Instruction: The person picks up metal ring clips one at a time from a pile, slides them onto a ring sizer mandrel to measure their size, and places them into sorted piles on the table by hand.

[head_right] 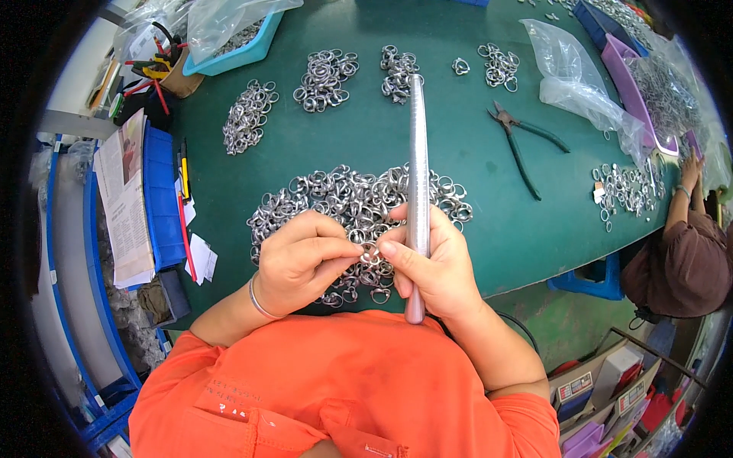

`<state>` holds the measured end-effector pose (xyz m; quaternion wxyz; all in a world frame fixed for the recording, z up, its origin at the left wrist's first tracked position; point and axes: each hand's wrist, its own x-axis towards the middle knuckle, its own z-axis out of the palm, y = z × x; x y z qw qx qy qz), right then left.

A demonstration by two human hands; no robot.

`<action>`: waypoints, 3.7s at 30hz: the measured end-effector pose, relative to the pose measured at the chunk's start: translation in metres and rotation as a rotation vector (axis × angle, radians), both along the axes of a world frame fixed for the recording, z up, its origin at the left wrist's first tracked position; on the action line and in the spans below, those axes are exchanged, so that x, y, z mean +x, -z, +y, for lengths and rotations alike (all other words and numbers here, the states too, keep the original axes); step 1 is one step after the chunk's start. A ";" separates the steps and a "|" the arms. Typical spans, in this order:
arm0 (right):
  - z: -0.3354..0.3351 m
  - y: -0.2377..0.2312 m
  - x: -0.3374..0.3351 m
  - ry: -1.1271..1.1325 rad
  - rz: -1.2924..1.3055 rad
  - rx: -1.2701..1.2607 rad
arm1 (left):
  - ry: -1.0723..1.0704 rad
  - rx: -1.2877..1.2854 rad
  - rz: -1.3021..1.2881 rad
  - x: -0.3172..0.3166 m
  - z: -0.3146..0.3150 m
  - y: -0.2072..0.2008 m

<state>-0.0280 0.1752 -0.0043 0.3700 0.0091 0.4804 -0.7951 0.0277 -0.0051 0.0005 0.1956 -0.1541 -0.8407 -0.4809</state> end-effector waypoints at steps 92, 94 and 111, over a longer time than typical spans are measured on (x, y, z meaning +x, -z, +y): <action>0.039 -0.009 0.008 -0.344 0.675 0.660 | -0.121 -0.348 -0.474 -0.039 -0.107 0.027; 0.040 -0.006 0.008 -0.330 0.648 0.664 | -0.151 -0.206 -0.574 -0.038 -0.106 0.027; 0.029 -0.002 0.007 -0.314 0.690 0.643 | -0.021 0.643 -0.591 -0.010 -0.060 0.014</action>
